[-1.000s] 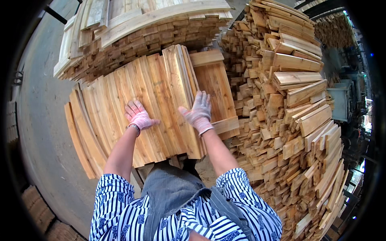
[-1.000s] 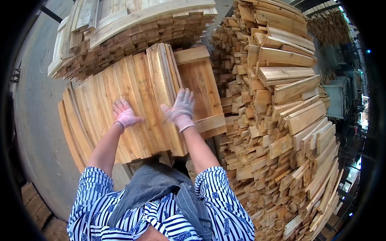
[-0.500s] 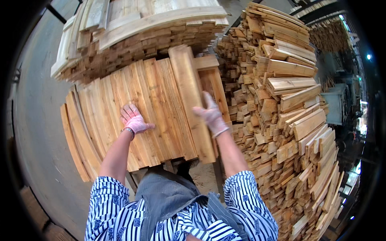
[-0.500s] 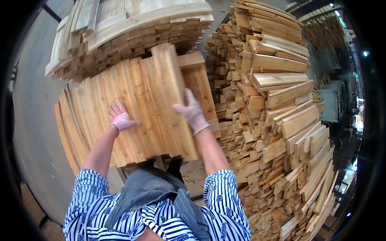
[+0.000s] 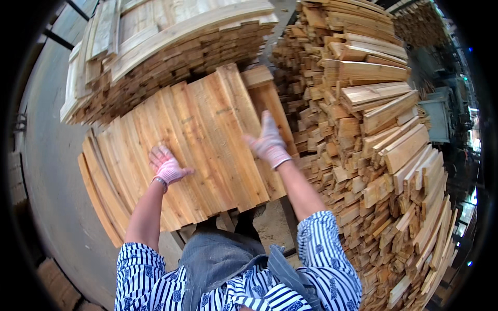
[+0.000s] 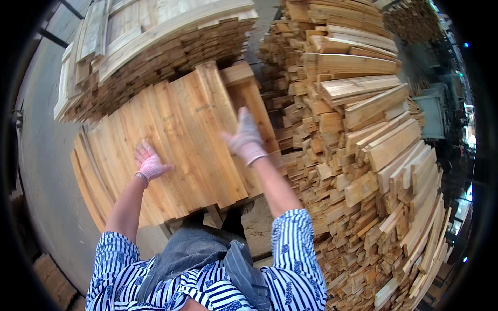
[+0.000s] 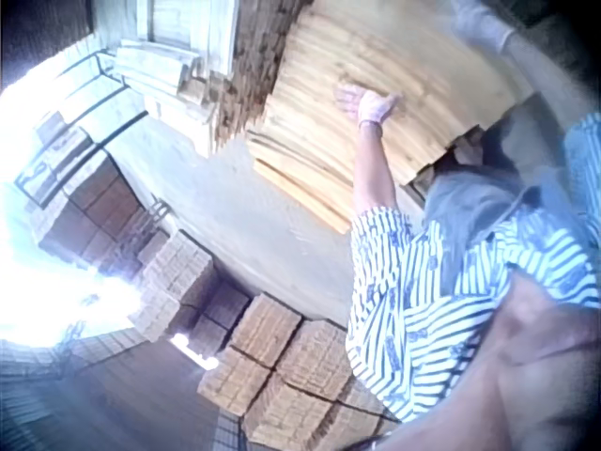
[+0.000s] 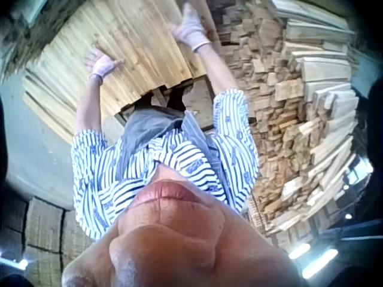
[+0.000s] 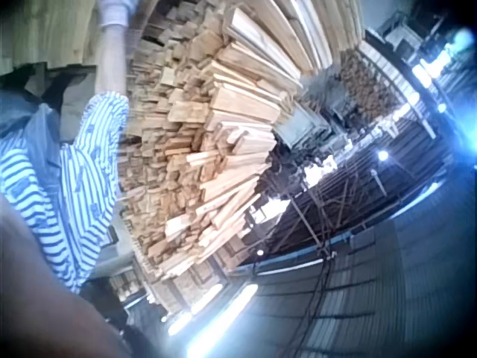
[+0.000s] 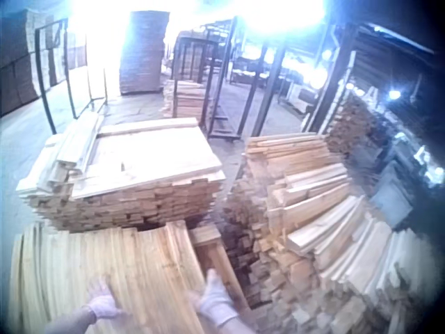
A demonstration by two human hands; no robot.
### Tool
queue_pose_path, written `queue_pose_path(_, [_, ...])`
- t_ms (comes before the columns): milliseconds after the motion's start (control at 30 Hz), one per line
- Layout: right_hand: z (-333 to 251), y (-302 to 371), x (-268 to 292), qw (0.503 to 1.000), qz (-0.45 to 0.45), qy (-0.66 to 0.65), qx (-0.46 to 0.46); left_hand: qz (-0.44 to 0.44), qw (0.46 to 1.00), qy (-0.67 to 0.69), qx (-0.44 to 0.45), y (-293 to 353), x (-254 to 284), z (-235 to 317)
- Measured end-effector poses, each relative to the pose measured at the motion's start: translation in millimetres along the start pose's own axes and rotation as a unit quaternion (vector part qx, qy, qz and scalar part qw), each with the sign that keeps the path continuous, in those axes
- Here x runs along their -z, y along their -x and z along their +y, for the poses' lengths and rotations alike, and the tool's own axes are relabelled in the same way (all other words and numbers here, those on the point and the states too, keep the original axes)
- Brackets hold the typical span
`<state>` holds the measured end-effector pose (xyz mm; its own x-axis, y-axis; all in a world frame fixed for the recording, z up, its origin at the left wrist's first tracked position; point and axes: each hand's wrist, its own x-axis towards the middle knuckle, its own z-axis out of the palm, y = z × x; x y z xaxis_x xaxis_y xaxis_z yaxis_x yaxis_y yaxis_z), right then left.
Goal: The person repeatedly picks up wooden planks from a large pile and stacks them onto a pallet. They handle the planks by hand, arranging them in layers to build a neat stack. The task involves continuous lifting and placing of the wood pieces.
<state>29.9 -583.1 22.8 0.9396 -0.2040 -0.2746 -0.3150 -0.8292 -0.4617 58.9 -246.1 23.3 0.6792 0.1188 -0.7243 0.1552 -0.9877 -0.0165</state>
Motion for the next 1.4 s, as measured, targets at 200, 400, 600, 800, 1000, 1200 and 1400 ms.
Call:
queue_pose_path(200, [-28.5, -11.6, 56.1, 0.981, -0.136, 0.069, -0.122, -0.006, 1.0, -0.013, 0.016, -8.6, -7.9, -5.9])
queue_pose_path(400, [48.2, -39.5, 31.5, 0.995, -0.029, 0.063, -0.074, 0.005, 1.0, -0.007, -0.017, -12.8, -2.1, -2.3])
queue_pose_path(600, [7.2, -22.9, 26.8, 0.994, 0.001, 0.05, -0.099, -0.023, 0.999, -0.007, -0.026, -13.8, 6.1, -12.4])
queue_pose_path(800, [7.9, -9.8, 30.5, 0.984, 0.059, 0.112, -0.126, 0.055, 0.99, -0.02, -0.13, 13.5, -6.8, 12.3])
queue_pose_path(1000, [-35.5, 149.4, -40.9, 0.961, 0.271, -0.049, -0.021, 0.033, 0.895, 0.131, -0.425, 79.3, -13.3, 138.4])
queue_pose_path(1200, [39.4, 431.4, -40.8, 0.879, 0.051, -0.22, -0.42, -0.089, 0.809, 0.092, -0.574, 171.8, -53.3, 212.0])
queue_pose_path(1400, [4.6, 620.0, 134.7, 0.759, 0.478, 0.038, -0.44, -0.159, 0.772, 0.03, -0.615, 252.0, -102.3, 227.2])
